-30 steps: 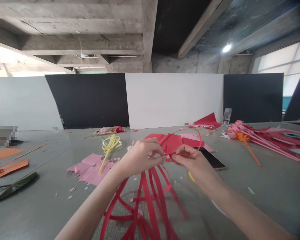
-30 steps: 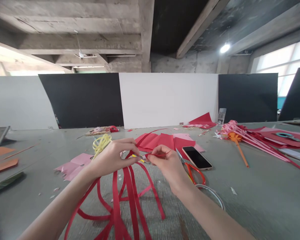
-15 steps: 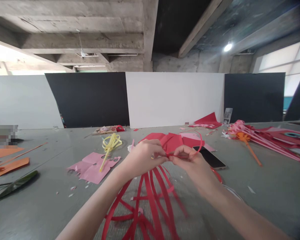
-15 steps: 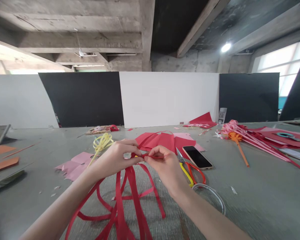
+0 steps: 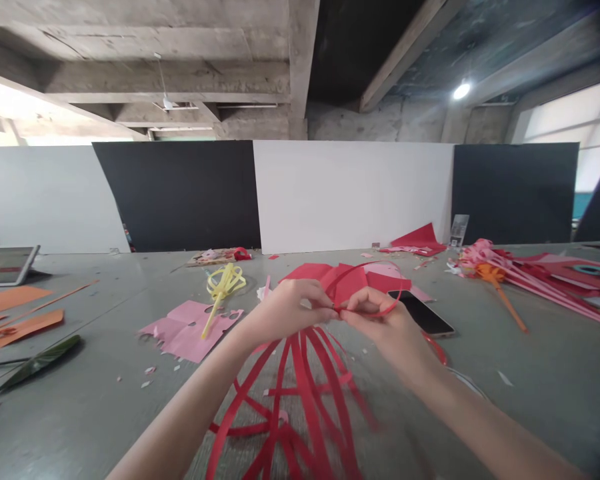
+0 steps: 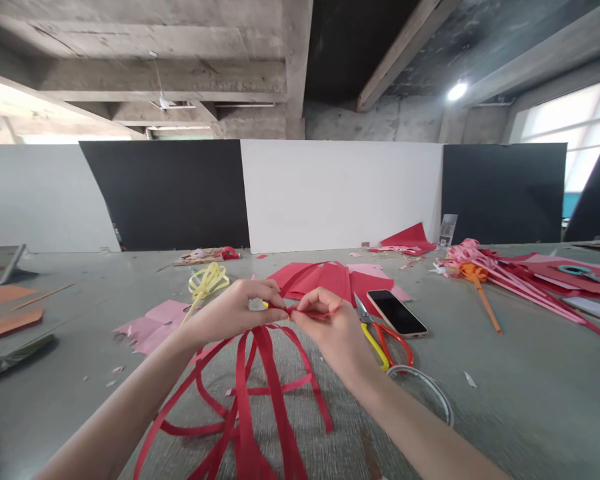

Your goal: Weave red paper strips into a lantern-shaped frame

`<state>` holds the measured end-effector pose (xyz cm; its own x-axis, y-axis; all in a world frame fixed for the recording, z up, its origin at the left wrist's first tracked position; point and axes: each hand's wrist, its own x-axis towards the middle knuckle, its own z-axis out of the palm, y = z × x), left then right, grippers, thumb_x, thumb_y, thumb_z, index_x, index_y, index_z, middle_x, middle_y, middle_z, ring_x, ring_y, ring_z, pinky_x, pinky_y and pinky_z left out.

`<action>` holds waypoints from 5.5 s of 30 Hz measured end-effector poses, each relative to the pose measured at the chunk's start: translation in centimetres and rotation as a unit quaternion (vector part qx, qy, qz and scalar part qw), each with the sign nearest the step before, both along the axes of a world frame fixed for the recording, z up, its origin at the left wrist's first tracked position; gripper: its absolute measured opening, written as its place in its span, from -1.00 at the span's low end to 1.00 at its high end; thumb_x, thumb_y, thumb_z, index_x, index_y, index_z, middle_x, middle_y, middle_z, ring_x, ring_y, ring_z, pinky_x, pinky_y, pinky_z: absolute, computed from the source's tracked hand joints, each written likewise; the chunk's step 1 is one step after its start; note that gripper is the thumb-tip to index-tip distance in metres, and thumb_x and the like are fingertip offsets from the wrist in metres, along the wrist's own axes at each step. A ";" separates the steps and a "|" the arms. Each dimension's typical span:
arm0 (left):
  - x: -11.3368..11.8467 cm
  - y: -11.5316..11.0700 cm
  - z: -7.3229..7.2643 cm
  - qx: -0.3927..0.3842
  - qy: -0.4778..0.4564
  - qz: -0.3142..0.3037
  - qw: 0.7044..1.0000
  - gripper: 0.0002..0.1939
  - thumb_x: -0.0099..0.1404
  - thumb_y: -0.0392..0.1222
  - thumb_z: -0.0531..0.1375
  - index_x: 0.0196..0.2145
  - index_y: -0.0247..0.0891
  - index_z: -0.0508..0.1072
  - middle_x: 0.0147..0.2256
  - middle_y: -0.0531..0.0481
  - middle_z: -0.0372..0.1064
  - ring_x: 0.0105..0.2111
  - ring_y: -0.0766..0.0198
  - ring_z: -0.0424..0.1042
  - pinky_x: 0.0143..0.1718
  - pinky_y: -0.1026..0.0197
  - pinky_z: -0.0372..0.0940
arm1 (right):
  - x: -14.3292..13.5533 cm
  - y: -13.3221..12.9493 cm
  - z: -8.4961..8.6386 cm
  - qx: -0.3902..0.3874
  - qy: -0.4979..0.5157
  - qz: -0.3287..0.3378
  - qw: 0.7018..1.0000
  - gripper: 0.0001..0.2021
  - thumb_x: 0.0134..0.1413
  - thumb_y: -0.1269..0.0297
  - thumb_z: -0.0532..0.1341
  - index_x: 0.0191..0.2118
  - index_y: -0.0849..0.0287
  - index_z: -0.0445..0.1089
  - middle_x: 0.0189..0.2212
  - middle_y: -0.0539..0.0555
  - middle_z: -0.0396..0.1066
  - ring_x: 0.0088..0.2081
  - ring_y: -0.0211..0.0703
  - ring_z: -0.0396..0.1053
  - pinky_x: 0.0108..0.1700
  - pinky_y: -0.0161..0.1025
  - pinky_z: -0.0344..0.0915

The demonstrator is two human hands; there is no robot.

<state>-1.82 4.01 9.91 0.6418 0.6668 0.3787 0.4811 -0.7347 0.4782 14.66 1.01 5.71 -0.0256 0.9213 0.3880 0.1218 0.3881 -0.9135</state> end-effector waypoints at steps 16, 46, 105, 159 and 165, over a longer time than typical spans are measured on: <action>-0.4 0.6 0.0 -0.093 0.004 -0.022 0.995 -0.83 0.11 -0.15 0.10 -0.46 -0.24 0.45 -0.49 0.09 0.24 -0.50 0.40 0.19 -0.42 0.33 0.11 | -0.2 0.2 -0.2 -0.035 0.049 0.023 0.998 -0.88 -0.21 0.30 0.23 -0.56 0.14 0.25 -0.58 -0.10 0.30 -0.45 -0.28 0.27 -0.35 -0.32 0.15; -0.1 0.6 -0.4 -0.096 0.001 0.015 0.995 -0.86 0.06 -0.17 0.13 -0.47 -0.25 0.45 -0.53 0.10 0.27 -0.51 0.40 0.21 -0.44 0.33 0.11 | -0.3 0.3 -0.4 -0.028 0.026 0.005 0.999 -0.90 -0.21 0.31 0.21 -0.56 0.13 0.24 -0.58 -0.09 0.34 -0.47 -0.26 0.30 -0.40 -0.32 0.17; 1.3 -0.1 -1.2 -0.025 -0.044 0.081 0.995 -0.85 0.06 -0.26 0.10 -0.47 -0.23 0.48 -0.48 0.08 0.34 -0.52 0.41 0.25 -0.45 0.34 0.12 | 1.0 1.0 -0.6 0.044 -0.083 0.015 0.995 -0.85 -0.06 0.30 0.15 -0.35 0.12 0.45 -0.50 -0.02 0.44 -0.39 -0.20 0.37 -0.31 -0.28 0.28; 1.0 -0.3 -0.7 -0.041 -0.033 0.055 0.997 -0.82 0.05 -0.30 0.08 -0.48 -0.21 0.49 -0.45 0.06 0.39 -0.41 0.35 0.29 -0.37 0.31 0.14 | 1.0 1.2 -0.8 -0.011 -0.081 0.018 0.996 -0.83 -0.05 0.21 0.13 -0.43 0.14 0.42 -0.54 -0.01 0.37 -0.44 -0.23 0.30 -0.36 -0.28 0.21; 1.3 -0.4 -0.9 -0.034 -0.037 0.076 0.996 -0.84 0.02 -0.29 0.10 -0.46 -0.23 0.49 -0.45 0.07 0.36 -0.48 0.38 0.28 -0.41 0.32 0.14 | 1.0 1.1 -0.7 -0.008 -0.081 0.013 0.997 -0.84 -0.05 0.22 0.13 -0.42 0.14 0.42 -0.52 -0.02 0.39 -0.42 -0.23 0.32 -0.36 -0.30 0.21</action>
